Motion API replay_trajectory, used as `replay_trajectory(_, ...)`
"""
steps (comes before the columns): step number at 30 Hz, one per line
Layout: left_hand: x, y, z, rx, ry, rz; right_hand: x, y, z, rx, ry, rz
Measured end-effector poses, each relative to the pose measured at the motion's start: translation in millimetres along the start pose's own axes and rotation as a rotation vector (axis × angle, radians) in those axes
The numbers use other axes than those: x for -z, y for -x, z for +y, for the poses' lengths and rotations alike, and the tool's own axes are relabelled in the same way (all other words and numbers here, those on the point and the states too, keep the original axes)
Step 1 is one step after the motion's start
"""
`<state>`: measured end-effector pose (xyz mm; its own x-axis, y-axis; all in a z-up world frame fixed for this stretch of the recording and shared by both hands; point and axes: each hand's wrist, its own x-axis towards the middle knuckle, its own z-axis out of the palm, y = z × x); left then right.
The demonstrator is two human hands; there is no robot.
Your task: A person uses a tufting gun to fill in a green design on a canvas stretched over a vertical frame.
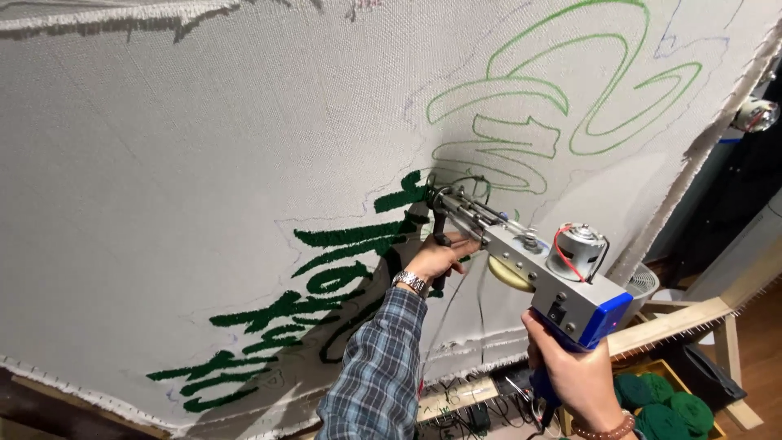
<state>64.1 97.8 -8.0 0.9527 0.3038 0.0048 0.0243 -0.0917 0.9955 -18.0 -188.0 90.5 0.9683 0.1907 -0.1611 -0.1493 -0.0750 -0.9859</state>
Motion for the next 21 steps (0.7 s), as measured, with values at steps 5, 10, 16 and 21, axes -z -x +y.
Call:
replay_trajectory(5, -7.9, 18.4, 23.7, 0.229, 0.059, 0.038, 7.6, 4.4, -0.5, -0.086, 0.039, 0.017)
replay_trajectory(10, -31.2, 47.7, 45.4, 0.195, 0.123, -0.01, 35.4, -12.3, 33.8, 0.153, -0.086, -0.09)
replay_trajectory(16, -58.3, 63.4, 33.9, 0.082, 0.175, -0.14, 78.9, -8.7, 42.6, 0.299, -0.161, -0.223)
replay_trajectory(21, -79.6, 94.1, 48.9, 0.083, 0.102, -0.178, 111.2, 3.0, 39.9, 0.341, -0.173, -0.268)
